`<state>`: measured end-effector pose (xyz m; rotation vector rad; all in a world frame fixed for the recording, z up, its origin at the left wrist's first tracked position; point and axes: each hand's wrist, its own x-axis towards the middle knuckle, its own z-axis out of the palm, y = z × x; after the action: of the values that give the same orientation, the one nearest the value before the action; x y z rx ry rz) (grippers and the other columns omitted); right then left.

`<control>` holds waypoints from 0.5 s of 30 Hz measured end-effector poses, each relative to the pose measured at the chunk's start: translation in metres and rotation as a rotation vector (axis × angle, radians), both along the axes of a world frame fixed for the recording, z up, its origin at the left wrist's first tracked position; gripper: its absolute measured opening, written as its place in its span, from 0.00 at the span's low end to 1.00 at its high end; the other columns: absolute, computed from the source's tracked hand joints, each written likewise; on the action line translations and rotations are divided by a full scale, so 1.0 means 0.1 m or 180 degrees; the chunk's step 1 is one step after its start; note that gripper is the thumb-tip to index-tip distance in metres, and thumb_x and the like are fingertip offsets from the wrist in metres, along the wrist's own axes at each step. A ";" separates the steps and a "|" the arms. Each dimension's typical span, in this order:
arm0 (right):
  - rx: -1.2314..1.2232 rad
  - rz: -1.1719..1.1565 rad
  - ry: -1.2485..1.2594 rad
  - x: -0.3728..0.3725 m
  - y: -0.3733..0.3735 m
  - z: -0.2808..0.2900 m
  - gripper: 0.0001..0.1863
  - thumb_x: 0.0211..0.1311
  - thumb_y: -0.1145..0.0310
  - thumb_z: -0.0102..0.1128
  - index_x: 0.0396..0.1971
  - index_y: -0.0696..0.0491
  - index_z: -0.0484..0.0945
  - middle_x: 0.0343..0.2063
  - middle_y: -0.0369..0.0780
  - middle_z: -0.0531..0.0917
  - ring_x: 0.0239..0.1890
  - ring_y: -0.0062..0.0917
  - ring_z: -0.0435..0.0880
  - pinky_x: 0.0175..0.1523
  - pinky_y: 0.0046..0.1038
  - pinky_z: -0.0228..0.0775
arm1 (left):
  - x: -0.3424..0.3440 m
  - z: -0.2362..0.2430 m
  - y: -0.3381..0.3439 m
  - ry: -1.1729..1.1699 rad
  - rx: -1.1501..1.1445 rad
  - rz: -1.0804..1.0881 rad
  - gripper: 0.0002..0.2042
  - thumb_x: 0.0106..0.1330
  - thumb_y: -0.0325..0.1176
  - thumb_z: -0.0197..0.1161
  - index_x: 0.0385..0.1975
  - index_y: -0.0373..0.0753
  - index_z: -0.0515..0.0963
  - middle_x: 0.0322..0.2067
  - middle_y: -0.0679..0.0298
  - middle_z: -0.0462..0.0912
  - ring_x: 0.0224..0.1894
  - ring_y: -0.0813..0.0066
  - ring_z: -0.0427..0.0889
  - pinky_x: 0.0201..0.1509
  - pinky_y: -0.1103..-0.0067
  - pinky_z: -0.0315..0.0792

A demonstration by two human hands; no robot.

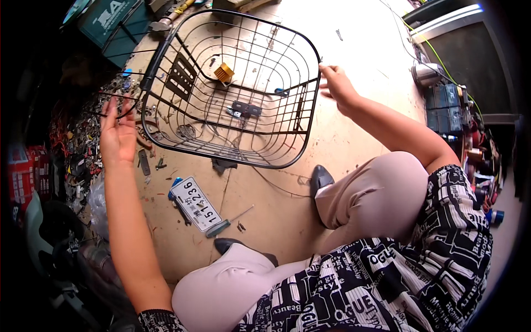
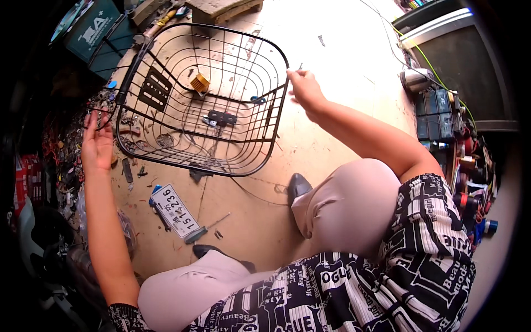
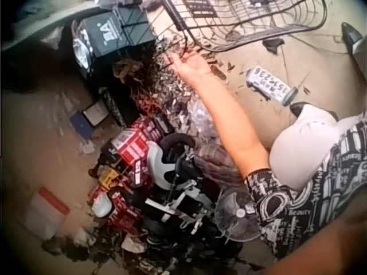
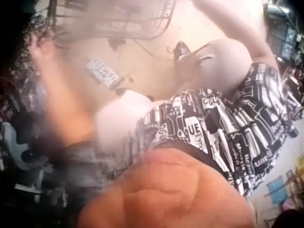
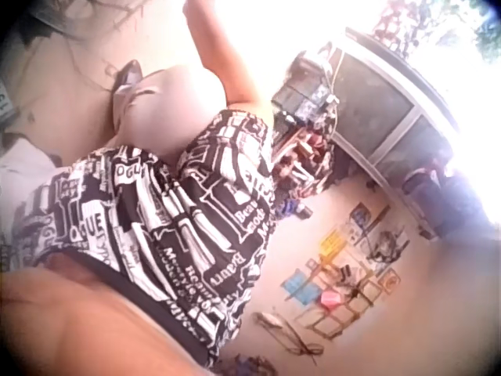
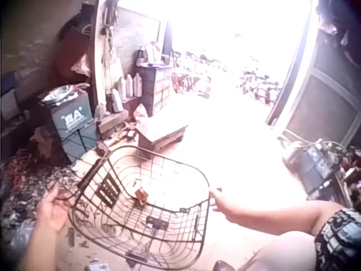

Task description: The person carries a wire basket indoors, sits on the floor, and uses a screwdriver to unscrew and detach brackets from the basket. The person then removes the detached license plate and handles a small light fixture from inside the basket.

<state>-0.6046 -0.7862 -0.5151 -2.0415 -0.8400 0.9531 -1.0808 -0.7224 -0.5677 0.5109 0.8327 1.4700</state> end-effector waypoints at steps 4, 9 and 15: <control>-0.0880 0.0199 0.1721 -0.06 -0.21 0.12 0.30 0.65 0.44 0.48 0.46 0.59 0.67 0.33 0.43 0.79 0.33 0.27 0.79 0.41 0.26 0.75 | 0.22 0.36 -0.19 0.0623 0.0614 0.0150 0.18 0.71 0.28 0.50 0.59 0.43 0.60 0.58 0.57 0.69 0.48 0.66 0.79 0.47 0.78 0.75; -0.1350 0.0897 0.2666 -0.10 -0.21 0.08 0.17 0.72 0.57 0.41 0.38 0.57 0.68 0.29 0.43 0.78 0.32 0.31 0.81 0.44 0.32 0.78 | 0.44 0.73 -0.39 0.1450 0.1038 0.0326 0.19 0.72 0.26 0.47 0.61 0.43 0.60 0.61 0.61 0.66 0.56 0.64 0.75 0.53 0.75 0.75; -0.1514 0.0803 0.2850 -0.19 -0.29 0.15 0.15 0.72 0.60 0.41 0.39 0.59 0.68 0.34 0.43 0.78 0.38 0.35 0.80 0.48 0.37 0.77 | 0.70 0.75 -0.56 0.2611 0.1517 0.0413 0.14 0.71 0.26 0.52 0.55 0.39 0.71 0.57 0.63 0.74 0.57 0.72 0.74 0.59 0.78 0.68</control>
<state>-0.6236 -0.8150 -0.5005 -1.5731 -0.3853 2.1398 -1.0108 -0.7787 -0.4923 1.5056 1.1529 1.5858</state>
